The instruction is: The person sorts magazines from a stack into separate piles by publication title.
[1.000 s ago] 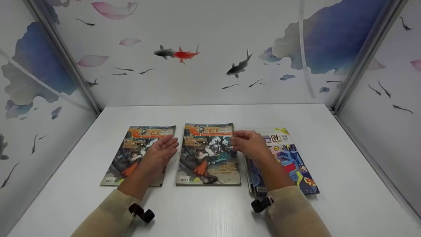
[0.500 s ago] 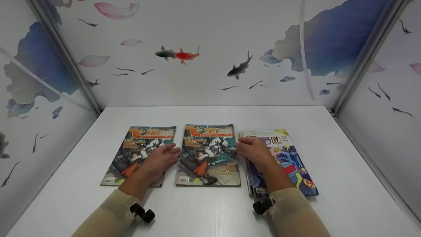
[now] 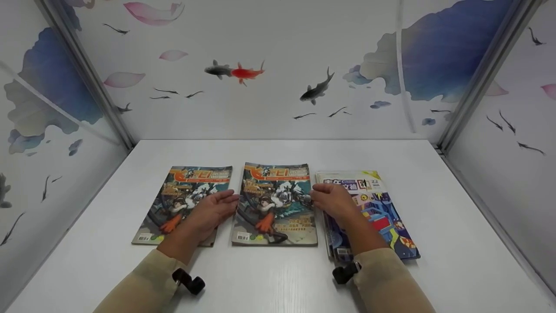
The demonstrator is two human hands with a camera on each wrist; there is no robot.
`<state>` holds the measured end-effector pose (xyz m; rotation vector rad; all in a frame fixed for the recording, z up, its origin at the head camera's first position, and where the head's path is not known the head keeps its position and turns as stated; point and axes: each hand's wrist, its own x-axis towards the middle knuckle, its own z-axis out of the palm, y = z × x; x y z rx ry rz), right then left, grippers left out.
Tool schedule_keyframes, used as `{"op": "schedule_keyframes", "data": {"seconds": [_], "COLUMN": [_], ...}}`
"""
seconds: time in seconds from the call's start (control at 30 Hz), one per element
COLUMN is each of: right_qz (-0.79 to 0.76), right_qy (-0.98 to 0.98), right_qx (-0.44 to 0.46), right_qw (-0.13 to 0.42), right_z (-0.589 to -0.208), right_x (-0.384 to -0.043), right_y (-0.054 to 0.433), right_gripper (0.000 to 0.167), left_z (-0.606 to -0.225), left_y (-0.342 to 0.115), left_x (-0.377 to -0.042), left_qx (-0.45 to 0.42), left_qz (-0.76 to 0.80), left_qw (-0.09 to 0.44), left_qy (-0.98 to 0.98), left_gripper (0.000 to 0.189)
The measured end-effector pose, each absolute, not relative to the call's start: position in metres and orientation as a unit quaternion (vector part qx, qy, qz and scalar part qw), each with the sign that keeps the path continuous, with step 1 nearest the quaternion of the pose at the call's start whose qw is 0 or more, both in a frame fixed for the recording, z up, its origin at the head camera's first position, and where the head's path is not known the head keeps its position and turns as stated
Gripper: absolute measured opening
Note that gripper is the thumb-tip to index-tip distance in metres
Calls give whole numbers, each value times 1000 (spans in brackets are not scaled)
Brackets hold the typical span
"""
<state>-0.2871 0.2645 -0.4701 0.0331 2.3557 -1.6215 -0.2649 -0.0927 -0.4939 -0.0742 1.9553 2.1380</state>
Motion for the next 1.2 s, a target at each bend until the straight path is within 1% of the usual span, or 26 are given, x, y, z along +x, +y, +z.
{"op": "schedule_keyframes", "data": {"seconds": [0.1, 0.33, 0.6, 0.8, 1.0, 1.2], "right_qz": [-557, -573, -625, -633, -611, -586], "right_qy": [818, 803, 764, 756, 775, 793], "right_qx": [7, 1, 28, 47, 39, 37], "right_qw": [144, 162, 156, 159, 157, 162], "right_z": [-469, -467, -468, -466, -468, -468], "right_x": [-286, -284, -283, -284, -286, -285], "right_y": [262, 257, 256, 254, 253, 255], "right_gripper": [69, 79, 69, 68, 66, 68], "left_z": [-493, -489, -490, -491, -492, -494], "left_y": [-94, -94, -94, -94, -92, -88], "left_x": [-265, -265, -265, -264, -265, -265], "left_qx": [-26, -41, -29, -25, -40, -30], "left_qz": [727, 714, 707, 708, 720, 682], "left_qw": [120, 109, 104, 102, 113, 116], "left_qy": [676, 690, 699, 699, 683, 721], "left_gripper": [60, 60, 58, 58, 61, 60]}}
